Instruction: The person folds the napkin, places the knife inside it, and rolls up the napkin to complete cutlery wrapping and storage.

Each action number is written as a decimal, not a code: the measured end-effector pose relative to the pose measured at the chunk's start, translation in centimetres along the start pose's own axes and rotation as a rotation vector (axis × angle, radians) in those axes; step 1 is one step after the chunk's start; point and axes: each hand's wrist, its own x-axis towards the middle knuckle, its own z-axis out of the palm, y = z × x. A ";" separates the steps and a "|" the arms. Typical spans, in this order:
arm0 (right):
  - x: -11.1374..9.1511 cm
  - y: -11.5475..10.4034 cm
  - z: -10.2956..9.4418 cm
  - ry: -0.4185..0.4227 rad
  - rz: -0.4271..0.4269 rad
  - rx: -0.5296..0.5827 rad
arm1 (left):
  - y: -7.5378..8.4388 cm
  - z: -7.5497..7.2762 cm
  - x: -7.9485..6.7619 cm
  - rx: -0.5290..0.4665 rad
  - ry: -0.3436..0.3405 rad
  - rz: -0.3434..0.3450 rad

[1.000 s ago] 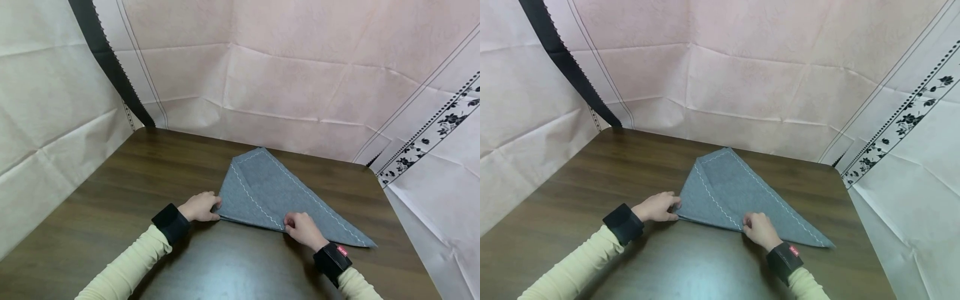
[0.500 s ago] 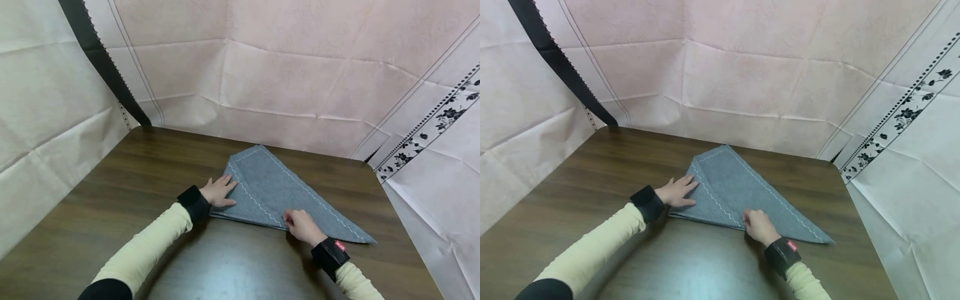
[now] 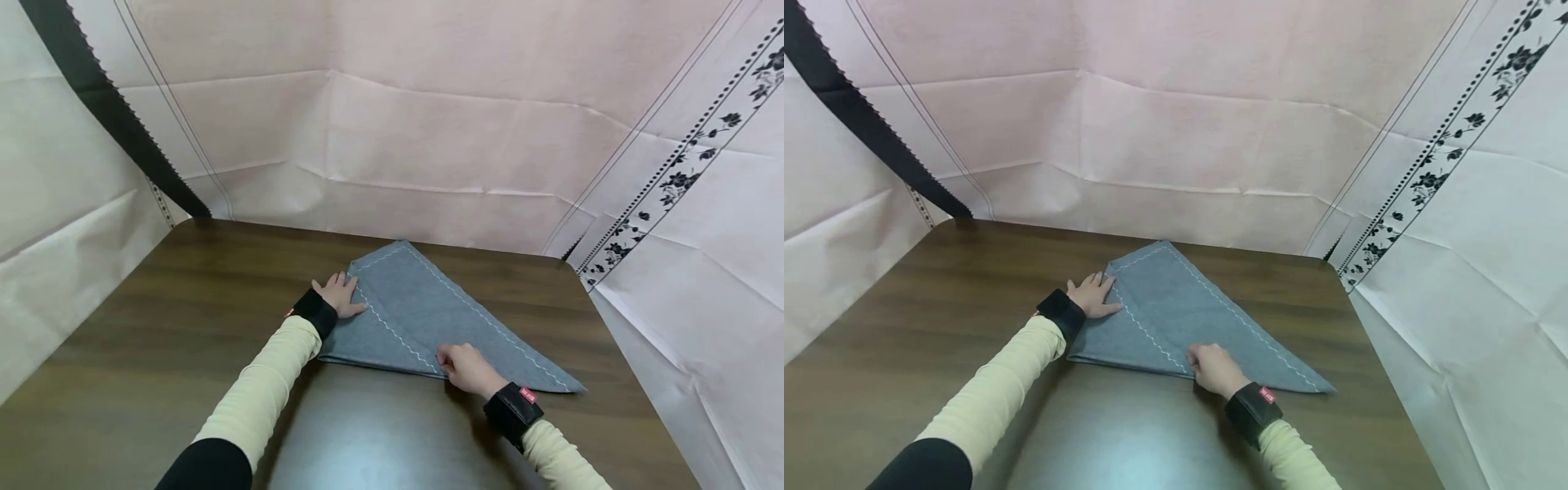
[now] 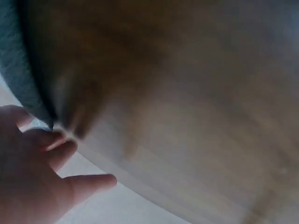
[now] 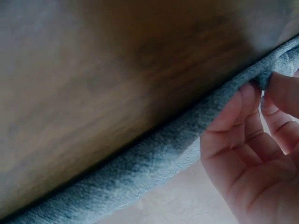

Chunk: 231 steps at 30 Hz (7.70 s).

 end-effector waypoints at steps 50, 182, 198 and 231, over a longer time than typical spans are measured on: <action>-14.8 10.4 -8.2 0.054 0.775 0.252 | 15.1 2.7 -5.1 0.038 0.016 0.680; 5.1 1.3 -2.2 0.085 0.029 -0.074 | -2.8 2.2 -9.5 -0.500 0.127 0.456; 8.6 4.9 0.0 -0.221 0.252 -0.192 | -1.1 2.3 -10.3 -0.097 0.269 0.520; 1.9 -1.7 3.0 0.272 -0.314 -0.366 | 1.5 2.9 -8.5 0.352 0.405 0.689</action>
